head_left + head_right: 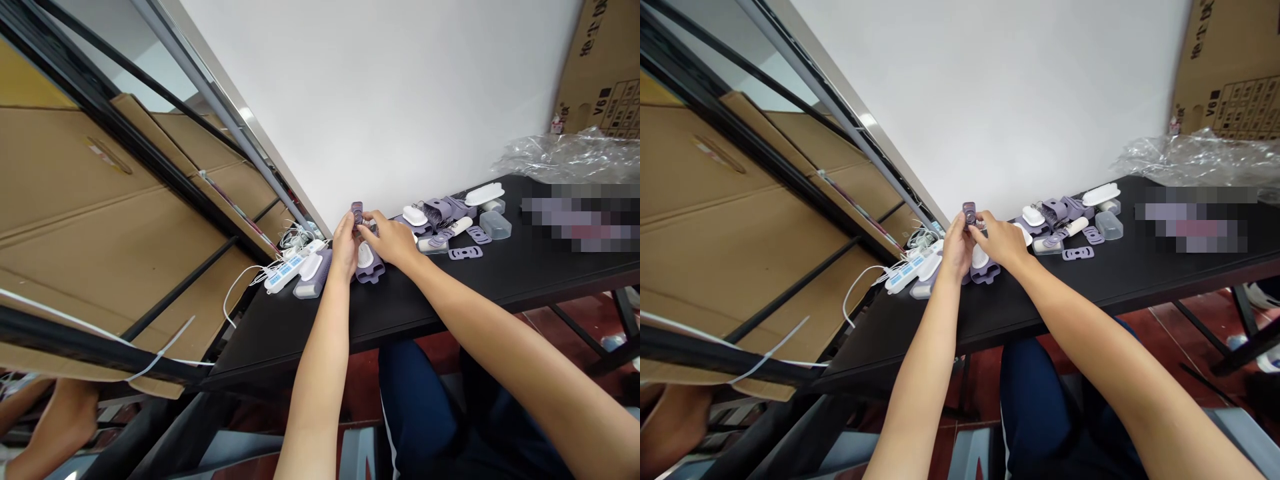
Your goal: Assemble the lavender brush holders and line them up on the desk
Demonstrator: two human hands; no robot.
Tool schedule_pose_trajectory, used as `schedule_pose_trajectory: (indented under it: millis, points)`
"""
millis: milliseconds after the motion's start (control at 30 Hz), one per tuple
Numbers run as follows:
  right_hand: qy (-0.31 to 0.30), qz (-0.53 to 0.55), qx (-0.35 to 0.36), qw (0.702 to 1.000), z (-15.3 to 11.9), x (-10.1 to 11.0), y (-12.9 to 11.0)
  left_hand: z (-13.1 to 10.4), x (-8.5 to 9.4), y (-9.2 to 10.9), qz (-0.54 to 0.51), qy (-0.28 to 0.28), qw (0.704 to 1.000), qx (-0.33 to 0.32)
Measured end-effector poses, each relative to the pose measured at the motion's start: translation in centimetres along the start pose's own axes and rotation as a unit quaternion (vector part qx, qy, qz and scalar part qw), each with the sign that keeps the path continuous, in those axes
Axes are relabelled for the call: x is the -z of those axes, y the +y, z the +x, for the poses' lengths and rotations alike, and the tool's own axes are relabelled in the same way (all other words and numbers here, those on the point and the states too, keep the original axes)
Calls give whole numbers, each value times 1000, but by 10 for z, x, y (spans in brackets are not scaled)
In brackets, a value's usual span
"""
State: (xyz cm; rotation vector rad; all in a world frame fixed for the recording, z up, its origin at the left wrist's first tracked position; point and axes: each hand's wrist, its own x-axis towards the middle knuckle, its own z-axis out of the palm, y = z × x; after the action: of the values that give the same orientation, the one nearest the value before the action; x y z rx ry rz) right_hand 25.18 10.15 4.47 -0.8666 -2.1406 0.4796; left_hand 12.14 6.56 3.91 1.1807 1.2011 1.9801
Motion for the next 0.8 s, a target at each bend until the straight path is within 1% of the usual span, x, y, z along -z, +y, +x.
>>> schedule_pose_trajectory:
  millis: [100,200,433,667,800]
  points:
    - [4,34,-11,999,2,1,3,-1,-2,1,-5,-9,1000,-2]
    - [11,52,-19,998,3,1,4,-3,-2,3,17,-10,1000,0]
    - [3,50,-29,998,4,0,4,-3,-2,3,53,-14,998,12]
    - [18,68,-31,997,5,-2,6,-2,0,0,45,-20,999,9]
    - [17,62,-35,997,5,-2,6,-2,0,0,45,-20,999,9]
